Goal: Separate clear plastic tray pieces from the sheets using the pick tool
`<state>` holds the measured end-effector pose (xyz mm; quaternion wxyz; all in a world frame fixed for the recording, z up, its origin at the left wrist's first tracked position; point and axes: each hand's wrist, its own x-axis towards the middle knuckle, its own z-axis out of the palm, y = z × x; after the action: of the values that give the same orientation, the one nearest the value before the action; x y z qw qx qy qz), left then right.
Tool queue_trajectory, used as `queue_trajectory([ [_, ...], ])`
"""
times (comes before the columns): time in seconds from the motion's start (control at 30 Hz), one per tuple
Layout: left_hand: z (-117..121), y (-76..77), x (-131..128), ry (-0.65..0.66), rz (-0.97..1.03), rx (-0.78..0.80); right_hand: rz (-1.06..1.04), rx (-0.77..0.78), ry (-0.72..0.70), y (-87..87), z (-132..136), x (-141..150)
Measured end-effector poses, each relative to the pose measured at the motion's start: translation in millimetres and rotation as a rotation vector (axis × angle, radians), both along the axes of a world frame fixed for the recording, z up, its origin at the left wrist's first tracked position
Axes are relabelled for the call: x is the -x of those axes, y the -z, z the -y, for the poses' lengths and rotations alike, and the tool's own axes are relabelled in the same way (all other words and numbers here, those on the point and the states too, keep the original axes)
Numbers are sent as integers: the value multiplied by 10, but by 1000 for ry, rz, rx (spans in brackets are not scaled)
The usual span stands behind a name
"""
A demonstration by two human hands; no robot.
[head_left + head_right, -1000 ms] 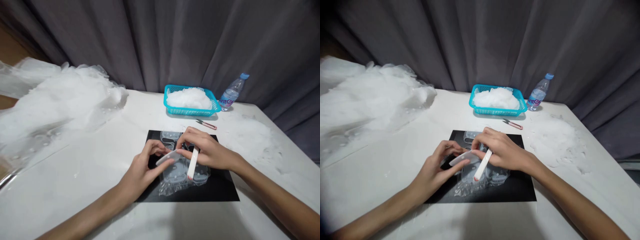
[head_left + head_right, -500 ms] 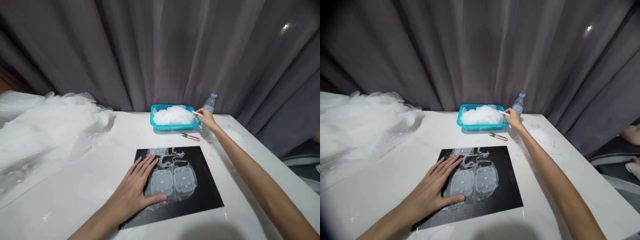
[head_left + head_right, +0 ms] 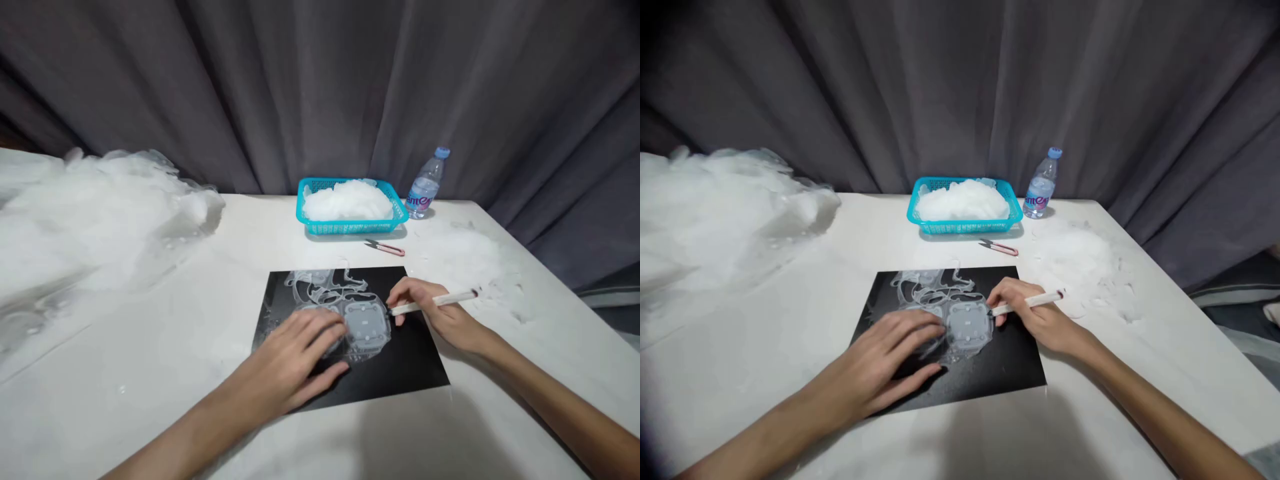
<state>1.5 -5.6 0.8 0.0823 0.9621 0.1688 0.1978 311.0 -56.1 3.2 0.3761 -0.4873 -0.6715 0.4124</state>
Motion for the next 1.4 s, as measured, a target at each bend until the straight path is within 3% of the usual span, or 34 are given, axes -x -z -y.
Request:
queue_trajectory([
  [0.1,19,44,-164,211,-56,-8,86,50,-51,-53,110,45],
  [0.17,17,80,-212,246,-63,-7,112,59,-78,-79,122,59],
  [0.37,9,92,-181,199,-92,147,56,-2,-149,-66,140,39],
  [0.77,-76,21,-227,164,-206,489,236,-162,-295,44,187,89],
  [1.0,-84,35,-235,157,-165,524,275,-240,-313,16,199,111],
  [1.3,-74,71,-222,153,-167,490,486,-524,-347,127,242,133],
  [1.4,-75,84,-216,156,-165,478,501,-497,-350,96,271,72],
])
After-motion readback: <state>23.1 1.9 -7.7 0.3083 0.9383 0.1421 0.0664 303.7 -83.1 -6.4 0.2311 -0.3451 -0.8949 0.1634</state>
